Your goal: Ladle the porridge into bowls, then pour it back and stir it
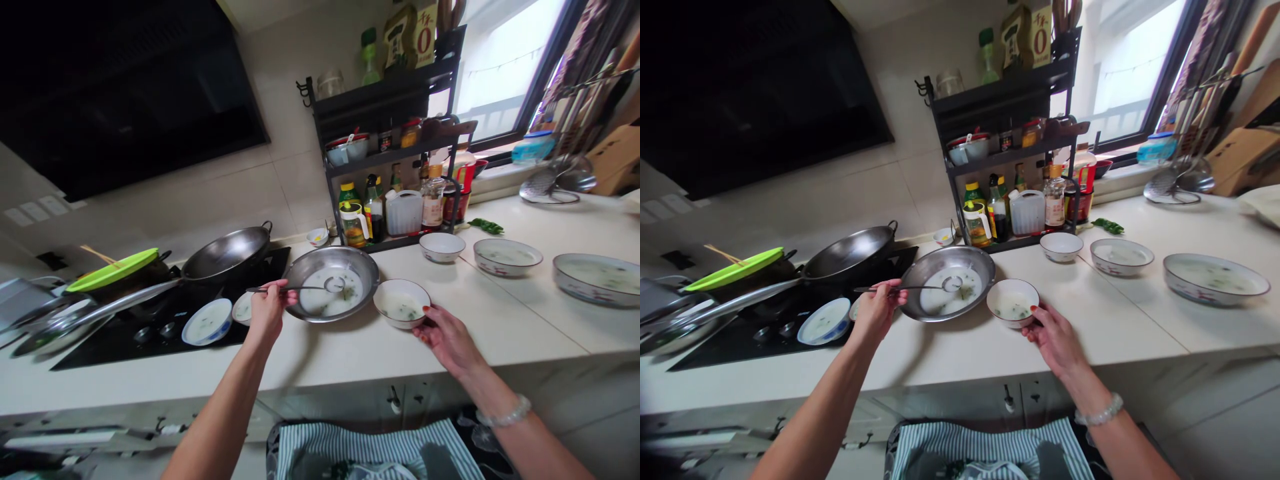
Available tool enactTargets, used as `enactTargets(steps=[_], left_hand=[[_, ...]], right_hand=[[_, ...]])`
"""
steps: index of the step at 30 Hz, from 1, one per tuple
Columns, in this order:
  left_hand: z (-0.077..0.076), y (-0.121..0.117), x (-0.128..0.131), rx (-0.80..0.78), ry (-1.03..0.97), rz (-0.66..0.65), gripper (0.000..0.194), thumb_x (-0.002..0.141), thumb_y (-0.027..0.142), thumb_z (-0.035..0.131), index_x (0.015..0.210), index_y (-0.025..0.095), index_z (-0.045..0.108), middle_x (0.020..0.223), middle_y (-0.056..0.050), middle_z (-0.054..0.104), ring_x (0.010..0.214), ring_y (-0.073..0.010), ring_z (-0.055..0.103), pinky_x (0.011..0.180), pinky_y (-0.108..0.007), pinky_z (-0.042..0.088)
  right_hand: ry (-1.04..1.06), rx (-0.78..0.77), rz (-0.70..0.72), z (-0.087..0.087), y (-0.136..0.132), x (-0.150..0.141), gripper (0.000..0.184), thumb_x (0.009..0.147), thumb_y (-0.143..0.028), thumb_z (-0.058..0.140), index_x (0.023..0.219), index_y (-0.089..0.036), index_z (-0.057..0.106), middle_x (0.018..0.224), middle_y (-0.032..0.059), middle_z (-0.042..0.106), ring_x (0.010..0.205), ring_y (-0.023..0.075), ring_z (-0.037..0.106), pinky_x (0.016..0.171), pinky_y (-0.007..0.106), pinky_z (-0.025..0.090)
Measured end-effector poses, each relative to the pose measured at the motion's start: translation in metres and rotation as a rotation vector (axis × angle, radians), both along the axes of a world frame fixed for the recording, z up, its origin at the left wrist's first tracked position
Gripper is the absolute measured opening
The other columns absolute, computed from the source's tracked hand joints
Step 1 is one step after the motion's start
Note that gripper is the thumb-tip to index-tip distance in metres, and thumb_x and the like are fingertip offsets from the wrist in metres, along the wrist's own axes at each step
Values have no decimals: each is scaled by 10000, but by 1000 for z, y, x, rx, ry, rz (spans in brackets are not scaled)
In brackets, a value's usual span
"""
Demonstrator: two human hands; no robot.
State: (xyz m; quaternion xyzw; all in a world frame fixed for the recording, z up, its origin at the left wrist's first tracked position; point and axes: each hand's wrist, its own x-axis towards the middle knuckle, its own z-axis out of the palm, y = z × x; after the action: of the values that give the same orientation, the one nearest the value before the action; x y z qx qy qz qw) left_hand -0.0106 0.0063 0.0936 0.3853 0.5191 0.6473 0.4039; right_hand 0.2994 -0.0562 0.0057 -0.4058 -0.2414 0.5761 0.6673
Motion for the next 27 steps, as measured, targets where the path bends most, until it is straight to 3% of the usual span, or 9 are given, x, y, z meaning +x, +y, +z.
enactTargets(steps=[7, 14, 19, 27], left_hand=[[0, 3, -1, 8, 5, 20, 197, 704, 242, 514, 812, 116, 621, 535, -32, 649, 488, -143, 627, 492, -241, 499], [-16, 9, -7, 9, 89, 68, 132, 679, 212, 511, 762, 176, 607, 499, -14, 625, 483, -185, 638, 481, -278, 519], [-19, 5, -12, 2, 146, 23, 131, 671, 238, 540, 770, 179, 602, 506, -32, 638, 474, -211, 641, 469, -308, 530], [-21, 0, -5, 31, 225, -60, 191, 710, 273, 532, 843, 144, 582, 510, -9, 633, 444, -177, 628, 451, -280, 528]], right_hand=[[9, 1, -1, 0, 0, 0, 303, 595, -351, 850, 777, -181, 678, 652, 30, 672, 503, 134, 576, 424, 222, 408], [-4, 15, 2, 0, 0, 0, 302, 612, -353, 841, 789, -180, 669, 651, 37, 668, 504, 135, 576, 426, 222, 395], [-9, 6, -2, 0, 0, 0, 304, 602, -353, 840, 789, -178, 676, 654, 38, 667, 501, 137, 573, 419, 228, 393], [-22, 1, -6, 1, 0, 0, 298, 605, -361, 836, 782, -188, 669, 669, 32, 664, 509, 138, 565, 415, 237, 404]])
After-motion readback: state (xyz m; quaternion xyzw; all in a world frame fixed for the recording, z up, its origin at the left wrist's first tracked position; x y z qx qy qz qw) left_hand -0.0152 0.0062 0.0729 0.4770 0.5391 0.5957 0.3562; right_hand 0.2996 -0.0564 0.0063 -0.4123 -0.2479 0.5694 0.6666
